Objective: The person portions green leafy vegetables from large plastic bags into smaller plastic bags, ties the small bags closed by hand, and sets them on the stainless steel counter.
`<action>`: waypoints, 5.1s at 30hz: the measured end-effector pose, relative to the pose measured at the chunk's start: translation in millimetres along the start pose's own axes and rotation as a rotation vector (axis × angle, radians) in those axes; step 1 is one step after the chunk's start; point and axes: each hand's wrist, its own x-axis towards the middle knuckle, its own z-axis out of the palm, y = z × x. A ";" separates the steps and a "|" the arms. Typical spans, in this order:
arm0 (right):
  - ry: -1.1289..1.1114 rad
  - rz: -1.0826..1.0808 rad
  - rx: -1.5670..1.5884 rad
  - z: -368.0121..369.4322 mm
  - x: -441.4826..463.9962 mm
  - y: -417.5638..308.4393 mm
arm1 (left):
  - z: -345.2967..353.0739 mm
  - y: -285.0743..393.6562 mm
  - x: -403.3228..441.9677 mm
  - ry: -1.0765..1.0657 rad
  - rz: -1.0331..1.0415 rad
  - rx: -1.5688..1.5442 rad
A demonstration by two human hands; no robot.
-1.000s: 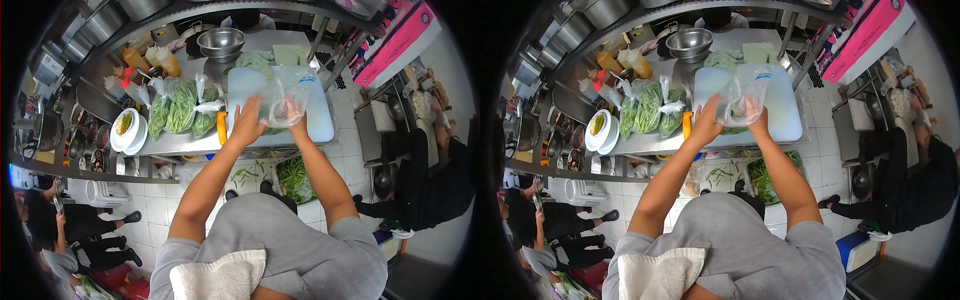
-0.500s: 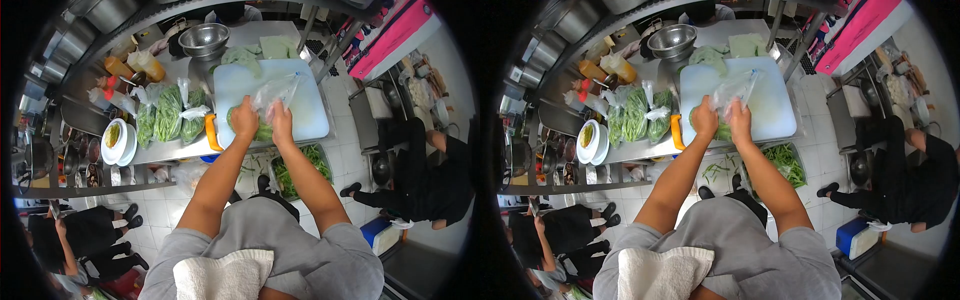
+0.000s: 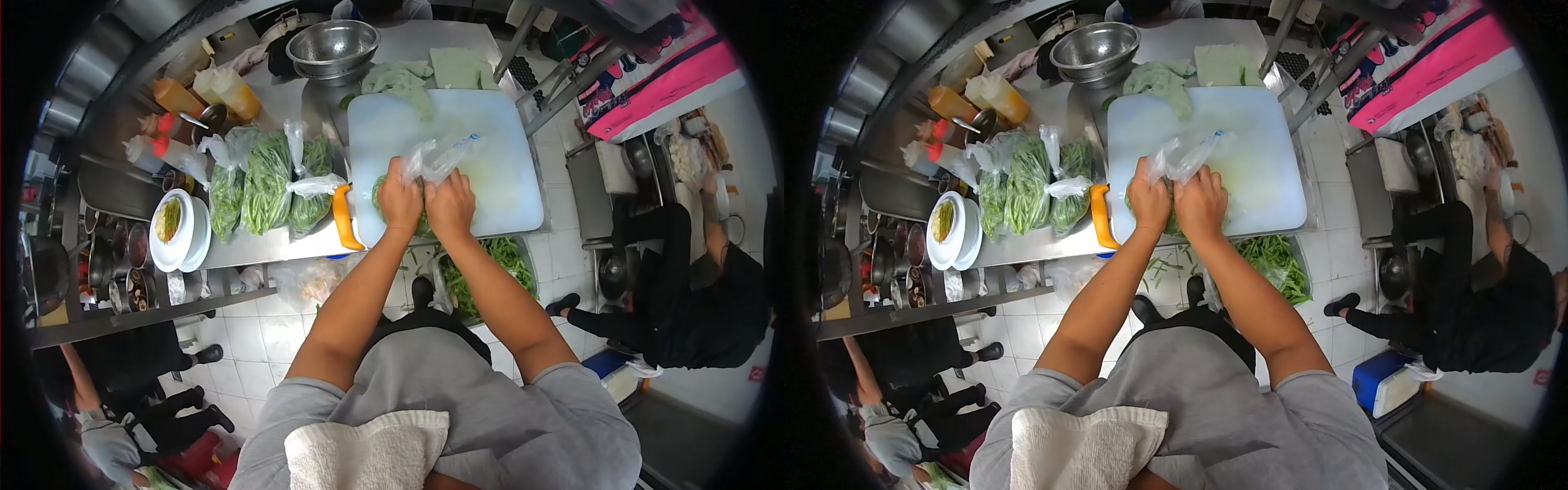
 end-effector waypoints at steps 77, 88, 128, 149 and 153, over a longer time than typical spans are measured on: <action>-0.026 -0.290 0.183 -0.8 30.8 1.2 | -16.1 -23.1 5.2 -0.043 0.324 0.289; 0.078 -0.246 0.331 12.2 7.9 14.5 | -21.9 -18.8 -5.0 -0.158 0.524 0.289; 0.082 0.030 0.669 -58.3 -35.4 -23.0 | -35.1 5.5 32.7 -0.088 -0.200 -0.118; -0.425 0.467 1.817 -65.2 -0.8 -50.4 | -91.2 39.1 0.8 -0.427 0.361 -0.499; -0.486 0.517 2.054 -48.7 -7.3 -38.6 | -88.6 36.7 -4.4 -0.336 0.440 -0.314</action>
